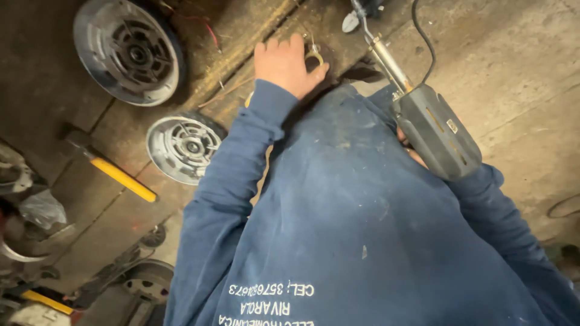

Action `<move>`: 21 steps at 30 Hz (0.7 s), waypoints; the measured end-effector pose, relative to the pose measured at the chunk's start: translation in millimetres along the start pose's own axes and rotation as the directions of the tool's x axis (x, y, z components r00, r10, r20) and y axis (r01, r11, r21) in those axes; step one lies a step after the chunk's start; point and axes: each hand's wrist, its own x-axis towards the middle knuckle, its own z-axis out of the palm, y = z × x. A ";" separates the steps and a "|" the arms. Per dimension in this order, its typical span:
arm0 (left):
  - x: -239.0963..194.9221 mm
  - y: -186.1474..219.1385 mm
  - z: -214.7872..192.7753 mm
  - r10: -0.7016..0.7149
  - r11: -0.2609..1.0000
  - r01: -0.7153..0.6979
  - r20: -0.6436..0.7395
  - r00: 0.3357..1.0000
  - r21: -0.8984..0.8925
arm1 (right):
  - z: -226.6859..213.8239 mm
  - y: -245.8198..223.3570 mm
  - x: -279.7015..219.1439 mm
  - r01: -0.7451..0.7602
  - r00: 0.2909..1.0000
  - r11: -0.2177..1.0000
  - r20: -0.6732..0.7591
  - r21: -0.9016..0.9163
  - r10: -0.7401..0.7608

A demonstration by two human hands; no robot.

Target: Soldering copper wires onto an electrical component on a workshop bench.

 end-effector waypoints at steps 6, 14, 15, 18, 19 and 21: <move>18.6 11.6 15.0 -0.185 0.983 0.185 -0.034 0.982 0.010 | -35.7 5.5 -3.1 0.012 0.994 1.000 0.113 -0.008 -0.011; 2.4 -8.0 -27.4 0.301 0.949 -0.306 -0.070 0.951 -0.076 | -57.4 12.7 8.3 0.101 0.979 0.994 0.181 -0.042 -0.092; 2.8 -8.6 -26.8 0.300 0.949 -0.305 -0.071 0.951 -0.077 | -57.7 10.8 9.2 0.101 0.979 0.994 0.183 -0.044 -0.091; 9.9 -11.8 -21.5 0.447 0.894 -0.449 -0.074 0.891 -0.004 | -59.8 9.7 9.2 0.036 0.987 0.997 0.157 0.062 -0.046; 12.5 -13.0 -17.1 0.464 0.885 -0.464 -0.069 0.883 0.020 | -61.3 13.0 6.1 0.042 0.986 0.997 0.158 0.064 -0.051; 19.6 -15.4 -9.5 0.485 0.874 -0.483 -0.066 0.872 0.046 | -61.2 7.2 5.3 0.049 0.986 0.997 0.154 0.065 -0.059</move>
